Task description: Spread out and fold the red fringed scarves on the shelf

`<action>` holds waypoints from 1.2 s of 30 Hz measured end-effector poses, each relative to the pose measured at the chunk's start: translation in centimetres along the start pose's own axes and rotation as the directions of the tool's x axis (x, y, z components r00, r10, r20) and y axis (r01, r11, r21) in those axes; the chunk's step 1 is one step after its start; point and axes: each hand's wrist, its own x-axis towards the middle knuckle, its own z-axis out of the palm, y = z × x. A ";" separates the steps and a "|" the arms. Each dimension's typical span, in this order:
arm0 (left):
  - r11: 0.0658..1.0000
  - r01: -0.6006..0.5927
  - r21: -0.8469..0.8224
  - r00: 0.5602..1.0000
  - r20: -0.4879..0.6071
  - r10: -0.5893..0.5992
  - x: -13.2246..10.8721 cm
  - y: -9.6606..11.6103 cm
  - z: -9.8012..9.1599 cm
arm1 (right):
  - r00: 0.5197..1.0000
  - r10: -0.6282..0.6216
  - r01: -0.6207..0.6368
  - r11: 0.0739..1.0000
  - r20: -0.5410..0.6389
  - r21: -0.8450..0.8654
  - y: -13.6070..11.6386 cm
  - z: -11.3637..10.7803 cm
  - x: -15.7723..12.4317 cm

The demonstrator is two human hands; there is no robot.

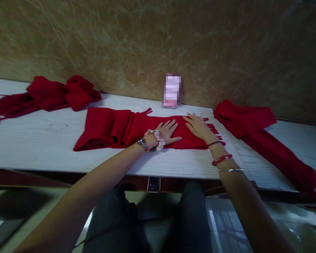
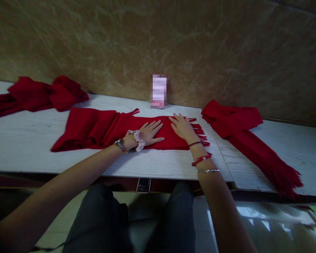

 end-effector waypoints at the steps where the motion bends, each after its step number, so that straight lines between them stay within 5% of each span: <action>1: 1.000 0.001 0.003 1.000 -0.004 -0.001 0.0 0.0 0.1 | 0.998 -0.027 0.026 1.000 0.049 0.015 -0.1 0.3 0.2; 6: 1.000 0.008 0.012 1.000 -0.003 -0.008 -0.4 0.3 -0.4 | 0.973 0.194 -0.196 0.981 0.123 0.001 2.0 0.8 -0.5; 10: 1.000 0.016 0.006 1.000 0.013 -0.017 -0.6 0.5 -0.8 | 0.960 0.279 -0.279 0.960 0.012 -0.019 3.9 -0.3 -1.5; 15: 0.998 -0.047 0.040 0.998 -0.044 0.049 -0.8 0.6 -0.8 | 0.976 0.188 -0.173 0.977 -0.114 0.125 2.2 -1.8 -2.0; 20: 0.995 -0.101 -0.011 0.994 0.051 0.101 -1.2 1.0 -1.0 | 0.995 0.003 -0.019 0.988 0.103 0.153 0.6 -0.7 -4.5; 27: 0.994 -0.110 -0.021 0.993 0.051 0.111 -1.1 0.9 -0.4 | 0.974 0.190 -0.188 0.982 0.121 -0.029 4.2 -0.2 -7.9; 31: 0.994 -0.108 -0.035 0.994 0.010 0.108 -0.9 0.9 -0.2 | 0.986 0.165 -0.166 0.985 -0.014 -0.047 3.2 -1.6 -6.6; 36: 0.990 0.134 -0.040 0.985 -0.102 -0.138 -0.2 0.3 -0.1 | 1.000 0.029 -0.029 1.000 -0.011 0.012 -1.4 -2.1 -1.9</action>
